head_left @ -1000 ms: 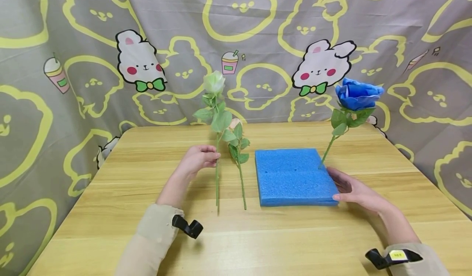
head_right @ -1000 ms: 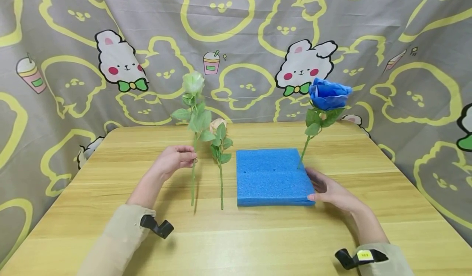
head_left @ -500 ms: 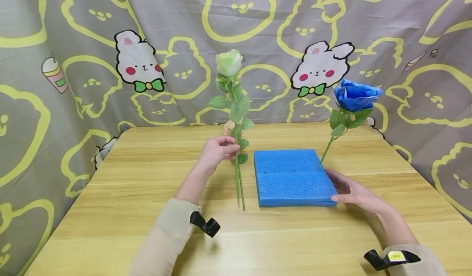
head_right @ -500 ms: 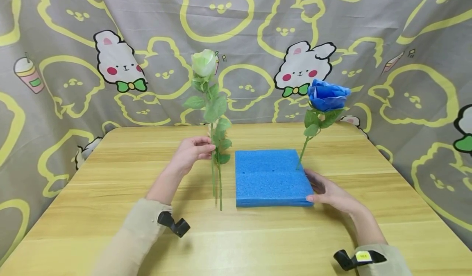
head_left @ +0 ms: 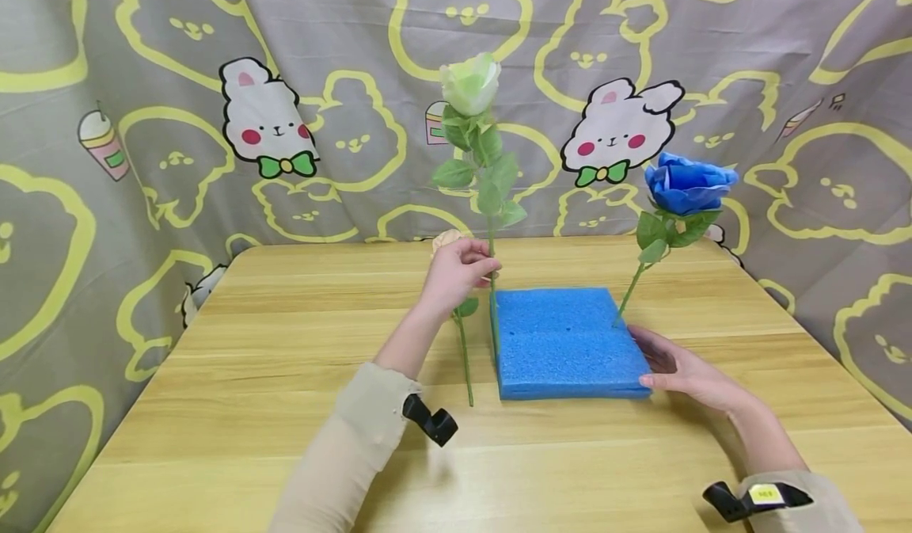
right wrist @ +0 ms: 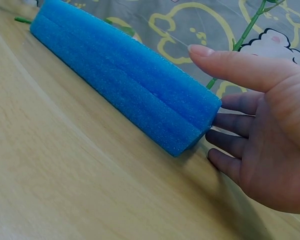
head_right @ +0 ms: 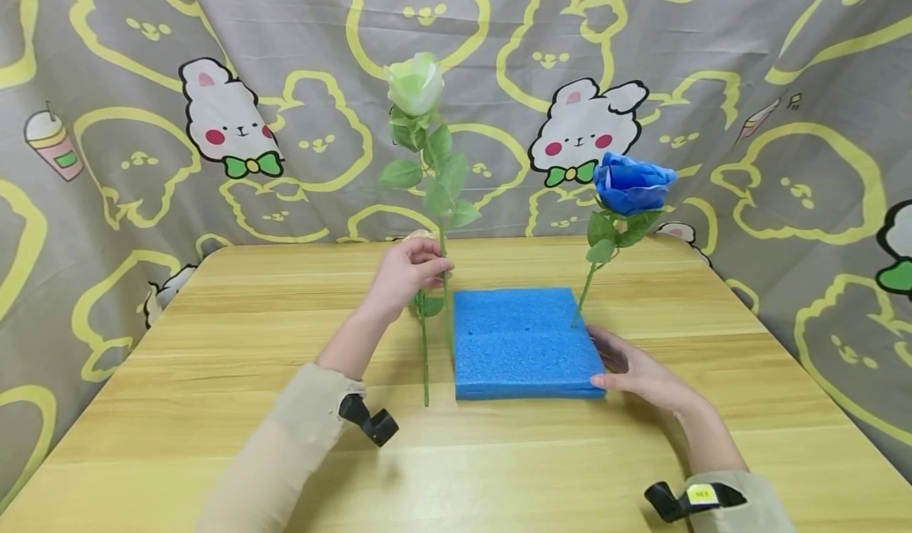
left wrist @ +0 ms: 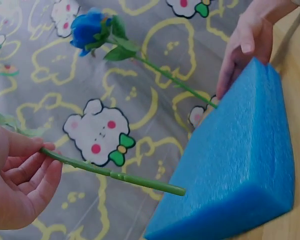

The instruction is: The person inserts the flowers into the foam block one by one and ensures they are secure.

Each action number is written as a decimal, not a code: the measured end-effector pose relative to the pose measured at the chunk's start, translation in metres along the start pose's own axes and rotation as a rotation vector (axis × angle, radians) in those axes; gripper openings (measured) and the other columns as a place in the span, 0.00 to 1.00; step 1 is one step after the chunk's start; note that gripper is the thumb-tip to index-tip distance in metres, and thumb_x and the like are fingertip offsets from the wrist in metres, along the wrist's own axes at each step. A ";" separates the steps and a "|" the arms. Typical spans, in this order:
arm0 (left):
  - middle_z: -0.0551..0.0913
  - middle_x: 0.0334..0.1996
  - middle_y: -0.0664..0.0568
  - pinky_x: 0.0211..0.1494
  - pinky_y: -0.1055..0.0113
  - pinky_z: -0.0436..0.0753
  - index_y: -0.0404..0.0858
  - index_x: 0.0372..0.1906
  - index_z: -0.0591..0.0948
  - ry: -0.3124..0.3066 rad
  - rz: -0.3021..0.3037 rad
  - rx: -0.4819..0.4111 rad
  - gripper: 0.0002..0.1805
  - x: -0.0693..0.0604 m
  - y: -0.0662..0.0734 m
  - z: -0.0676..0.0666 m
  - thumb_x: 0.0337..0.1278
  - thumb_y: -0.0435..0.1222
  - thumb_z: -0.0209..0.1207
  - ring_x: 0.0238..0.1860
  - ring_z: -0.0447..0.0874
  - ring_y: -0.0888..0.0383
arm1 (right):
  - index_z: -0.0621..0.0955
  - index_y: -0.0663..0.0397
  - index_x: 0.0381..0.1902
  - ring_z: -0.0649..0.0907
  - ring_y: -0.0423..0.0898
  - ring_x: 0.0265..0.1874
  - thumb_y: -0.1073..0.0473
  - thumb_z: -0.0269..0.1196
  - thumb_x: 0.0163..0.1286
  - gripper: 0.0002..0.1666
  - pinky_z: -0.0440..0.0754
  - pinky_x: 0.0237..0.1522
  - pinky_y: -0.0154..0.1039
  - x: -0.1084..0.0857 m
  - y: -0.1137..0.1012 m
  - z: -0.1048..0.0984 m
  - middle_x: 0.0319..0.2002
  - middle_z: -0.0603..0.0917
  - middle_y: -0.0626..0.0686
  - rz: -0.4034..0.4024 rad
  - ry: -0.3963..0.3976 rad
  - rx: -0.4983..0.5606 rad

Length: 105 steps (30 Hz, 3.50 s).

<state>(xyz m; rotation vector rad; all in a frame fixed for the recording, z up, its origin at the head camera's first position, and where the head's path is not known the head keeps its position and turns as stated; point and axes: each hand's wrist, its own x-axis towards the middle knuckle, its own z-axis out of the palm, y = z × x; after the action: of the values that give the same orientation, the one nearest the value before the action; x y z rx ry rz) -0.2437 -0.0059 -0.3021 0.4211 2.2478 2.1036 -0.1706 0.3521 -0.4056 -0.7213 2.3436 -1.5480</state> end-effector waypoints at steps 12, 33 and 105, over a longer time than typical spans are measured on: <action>0.82 0.34 0.39 0.40 0.58 0.83 0.26 0.39 0.76 -0.067 0.050 0.003 0.08 0.010 0.010 0.039 0.56 0.26 0.59 0.34 0.82 0.53 | 0.46 0.73 0.69 0.59 0.21 0.59 0.70 0.57 0.64 0.43 0.59 0.55 0.17 0.000 0.000 0.001 0.67 0.44 0.76 0.013 0.004 -0.007; 0.83 0.32 0.47 0.34 0.72 0.81 0.30 0.39 0.80 -0.130 0.094 0.151 0.07 0.021 0.009 0.089 0.55 0.29 0.61 0.31 0.81 0.58 | 0.46 0.74 0.68 0.59 0.22 0.59 0.69 0.57 0.64 0.43 0.59 0.55 0.17 0.000 0.000 0.000 0.67 0.45 0.76 0.018 0.004 0.003; 0.82 0.34 0.56 0.35 0.72 0.77 0.39 0.41 0.84 -0.179 0.007 0.380 0.09 0.018 -0.032 0.098 0.56 0.37 0.62 0.35 0.78 0.62 | 0.46 0.75 0.68 0.61 0.21 0.57 0.70 0.56 0.65 0.42 0.61 0.54 0.19 0.000 0.000 0.002 0.66 0.46 0.77 0.009 0.004 0.014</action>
<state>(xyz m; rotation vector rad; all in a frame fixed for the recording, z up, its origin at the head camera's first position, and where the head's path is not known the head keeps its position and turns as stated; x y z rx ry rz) -0.2465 0.0919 -0.3388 0.6032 2.5323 1.5613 -0.1701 0.3505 -0.4057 -0.7052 2.3334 -1.5615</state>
